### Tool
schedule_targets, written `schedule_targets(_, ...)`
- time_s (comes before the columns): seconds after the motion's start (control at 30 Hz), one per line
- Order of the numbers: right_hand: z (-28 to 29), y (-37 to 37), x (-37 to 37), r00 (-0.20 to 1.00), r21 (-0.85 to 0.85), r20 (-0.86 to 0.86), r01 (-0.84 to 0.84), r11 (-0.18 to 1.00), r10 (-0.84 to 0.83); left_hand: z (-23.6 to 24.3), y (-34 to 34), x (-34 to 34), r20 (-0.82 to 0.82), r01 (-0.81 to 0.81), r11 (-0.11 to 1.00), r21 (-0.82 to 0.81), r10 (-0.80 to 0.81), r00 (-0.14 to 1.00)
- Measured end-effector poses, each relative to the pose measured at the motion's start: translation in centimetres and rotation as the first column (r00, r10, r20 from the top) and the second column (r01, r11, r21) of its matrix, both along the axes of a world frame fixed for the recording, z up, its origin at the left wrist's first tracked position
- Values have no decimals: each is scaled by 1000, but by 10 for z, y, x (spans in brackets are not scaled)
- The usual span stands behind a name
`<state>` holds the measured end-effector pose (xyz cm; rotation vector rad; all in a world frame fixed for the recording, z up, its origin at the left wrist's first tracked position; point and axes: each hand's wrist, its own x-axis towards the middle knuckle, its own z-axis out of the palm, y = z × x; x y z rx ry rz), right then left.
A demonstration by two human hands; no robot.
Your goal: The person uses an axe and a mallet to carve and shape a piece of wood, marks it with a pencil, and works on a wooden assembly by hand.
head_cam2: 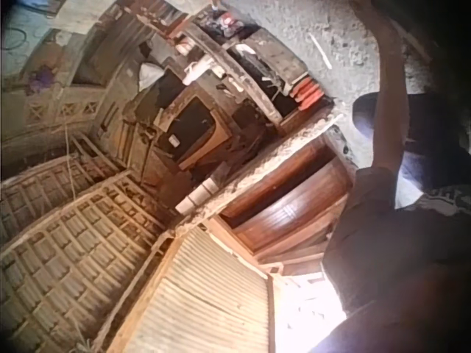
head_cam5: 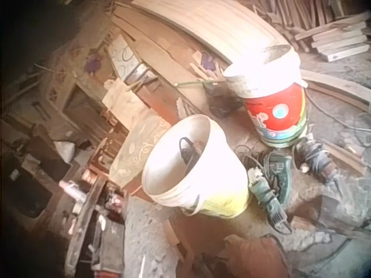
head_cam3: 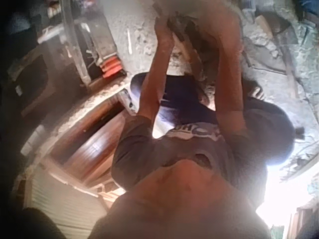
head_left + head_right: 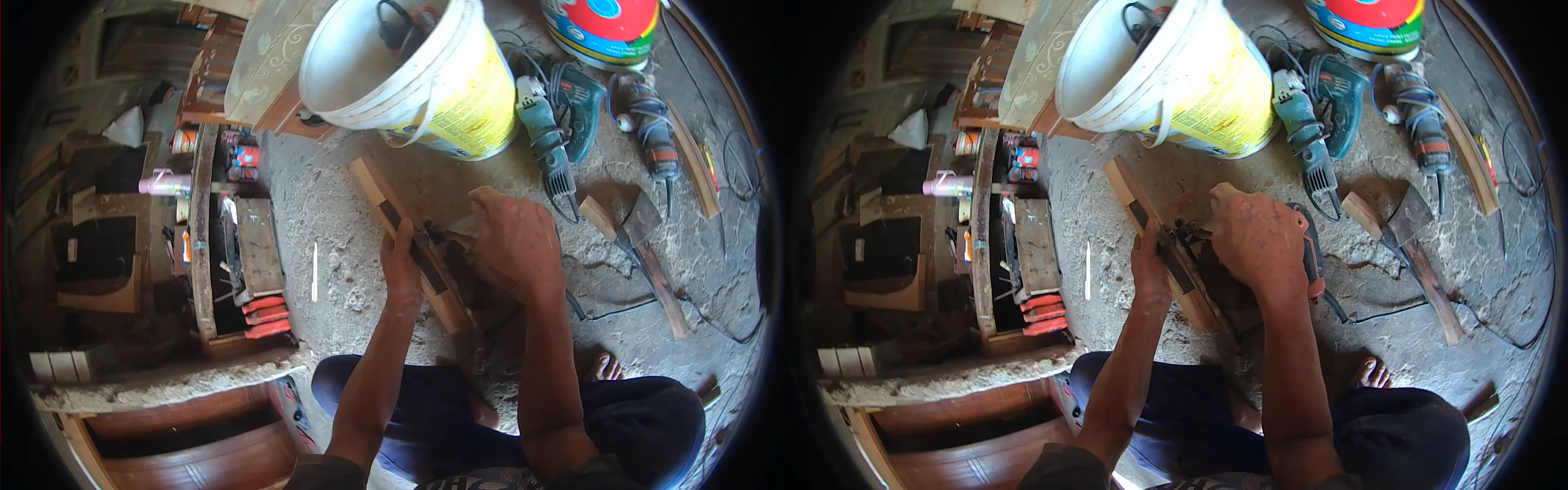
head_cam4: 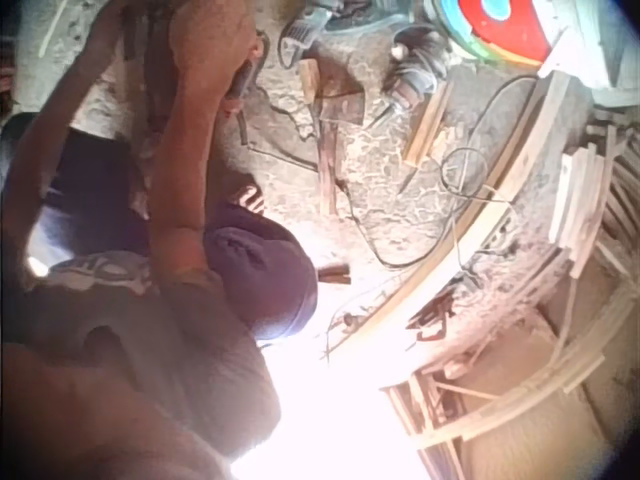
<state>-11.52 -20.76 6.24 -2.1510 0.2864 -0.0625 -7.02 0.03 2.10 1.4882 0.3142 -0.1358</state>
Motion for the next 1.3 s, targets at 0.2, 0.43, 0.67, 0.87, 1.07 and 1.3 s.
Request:
schedule_targets(0.2, -2, 3, 1, 989, -24, 143, 39, 999, -35, -9, 18, -3, -20, 110, 929, -354, -125, 992)
schedule_targets(0.43, 0, 11, -1, 989, -65, 147, 10, 998, 0, -10, 17, -7, 101, 140, 970, -201, -121, 987)
schedule_targets(0.67, 0, 13, 0, 991, -72, 129, -13, 997, 22, -44, 22, -8, 186, 47, 998, -35, -40, 982)
schedule_targets(0.87, -5, 11, 2, 986, -82, 162, -16, 996, 29, -30, 13, -13, 131, -43, 976, 213, 15, 991)
schedule_targets(1.07, 2, 16, 2, 991, -54, 127, -32, 998, 39, -18, 17, -14, 132, -53, 965, 257, 19, 991)
schedule_targets(1.3, -19, 4, 8, 988, -40, 135, -70, 997, 75, -14, 13, -9, 100, -37, 983, 179, 19, 995)
